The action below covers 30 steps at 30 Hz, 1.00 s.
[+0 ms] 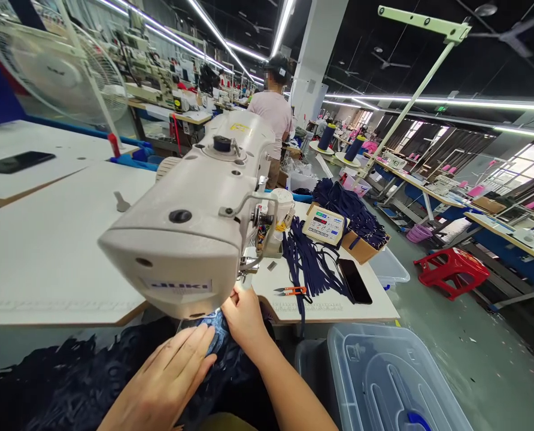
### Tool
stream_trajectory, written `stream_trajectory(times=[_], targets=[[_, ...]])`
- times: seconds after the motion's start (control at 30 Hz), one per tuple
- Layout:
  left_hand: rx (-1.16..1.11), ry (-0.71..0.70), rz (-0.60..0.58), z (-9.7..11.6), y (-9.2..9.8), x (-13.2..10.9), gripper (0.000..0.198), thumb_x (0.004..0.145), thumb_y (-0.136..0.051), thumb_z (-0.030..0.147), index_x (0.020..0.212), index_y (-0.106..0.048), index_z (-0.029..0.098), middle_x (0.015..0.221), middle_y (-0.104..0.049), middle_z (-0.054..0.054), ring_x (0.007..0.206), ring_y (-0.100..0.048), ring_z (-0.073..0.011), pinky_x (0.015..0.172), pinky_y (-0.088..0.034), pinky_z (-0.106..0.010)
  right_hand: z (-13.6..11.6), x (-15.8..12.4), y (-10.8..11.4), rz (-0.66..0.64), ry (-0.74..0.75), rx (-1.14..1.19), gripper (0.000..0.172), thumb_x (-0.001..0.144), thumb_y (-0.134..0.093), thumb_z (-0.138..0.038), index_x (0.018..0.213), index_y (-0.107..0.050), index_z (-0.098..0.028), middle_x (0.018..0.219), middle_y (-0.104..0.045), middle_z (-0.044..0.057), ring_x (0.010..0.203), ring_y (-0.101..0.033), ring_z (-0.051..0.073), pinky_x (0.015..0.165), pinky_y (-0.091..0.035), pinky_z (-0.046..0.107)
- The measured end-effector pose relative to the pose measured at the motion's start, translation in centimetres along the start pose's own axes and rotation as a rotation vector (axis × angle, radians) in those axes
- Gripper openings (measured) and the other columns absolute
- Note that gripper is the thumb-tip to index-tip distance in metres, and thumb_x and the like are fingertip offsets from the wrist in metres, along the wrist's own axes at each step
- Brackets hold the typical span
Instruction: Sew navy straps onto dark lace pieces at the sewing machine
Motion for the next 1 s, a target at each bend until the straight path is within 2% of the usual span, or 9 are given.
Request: stream_trajectory(times=[0.3,0.53,0.67,0.77,0.87,1.0], targets=[[0.023,-0.031,-0.082,-0.1,-0.4,0.8,0.034,0.087,-0.057,0.023,0.116,-0.059,0.007,0.110,-0.068,-0.011,0.103,-0.058,-0.0219,0.093,-0.042,-0.034,0.2,0.7,0.0,-0.004,-0.032,-0.008,0.018,0.082,-0.048,-0.019,0.080,-0.066,-0.018,0.060,-0.061,0.000,0.066,-0.057,0.017,0.071,-0.048,0.028],[0.037,0.004,-0.088,-0.2,-0.9,0.2,0.033,0.087,-0.053,0.019,0.120,-0.057,0.014,0.113,-0.067,-0.007,0.105,-0.058,-0.0213,0.096,-0.042,-0.035,0.2,0.9,-0.2,-0.020,-0.006,-0.033,0.019,0.083,-0.047,-0.019,0.079,-0.065,-0.018,0.069,-0.063,0.002,0.069,-0.057,0.017,0.070,-0.048,0.028],[0.036,0.020,-0.099,0.0,-1.3,0.2,0.036,0.088,-0.051,0.020,0.123,-0.055,0.016,0.114,-0.066,-0.007,0.105,-0.058,-0.0212,0.096,-0.041,-0.035,0.8,0.8,-0.6,-0.033,-0.040,-0.018,0.019,0.083,-0.048,-0.017,0.080,-0.066,-0.018,0.066,-0.063,0.002,0.074,-0.058,0.018,0.077,-0.048,0.029],[0.049,0.025,-0.105,0.0,-1.3,0.3,0.032,0.087,-0.051,0.018,0.118,-0.058,0.014,0.112,-0.067,-0.007,0.104,-0.058,-0.0210,0.095,-0.041,-0.034,1.0,0.8,-0.7,-0.031,-0.046,-0.027,0.020,0.083,-0.047,-0.015,0.078,-0.066,-0.019,0.064,-0.062,0.001,0.073,-0.058,0.017,0.078,-0.048,0.028],[0.087,-0.036,-0.076,0.1,-0.9,0.5,0.030,0.086,-0.055,0.020,0.114,-0.060,0.012,0.110,-0.067,-0.008,0.101,-0.058,-0.0218,0.092,-0.042,-0.034,0.9,0.8,-0.7,-0.034,-0.029,-0.021,0.019,0.082,-0.049,-0.016,0.075,-0.065,-0.019,0.061,-0.062,0.000,0.067,-0.057,0.016,0.072,-0.050,0.026],[0.076,-0.099,-0.152,-0.2,-0.9,0.0,0.029,0.085,-0.054,0.020,0.113,-0.061,0.022,0.116,-0.065,-0.005,0.106,-0.057,-0.0232,0.093,-0.041,-0.037,0.3,0.9,-0.7,-0.040,0.008,-0.011,0.018,0.080,-0.050,-0.016,0.072,-0.066,-0.019,0.064,-0.064,0.000,0.065,-0.058,0.015,0.067,-0.050,0.024]])
Point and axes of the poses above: each hand's wrist, its own x-axis towards the middle knuckle, its own y-axis out of the back of the hand, z = x × y, the point moved 8 cm from there along x, towards the middle knuckle
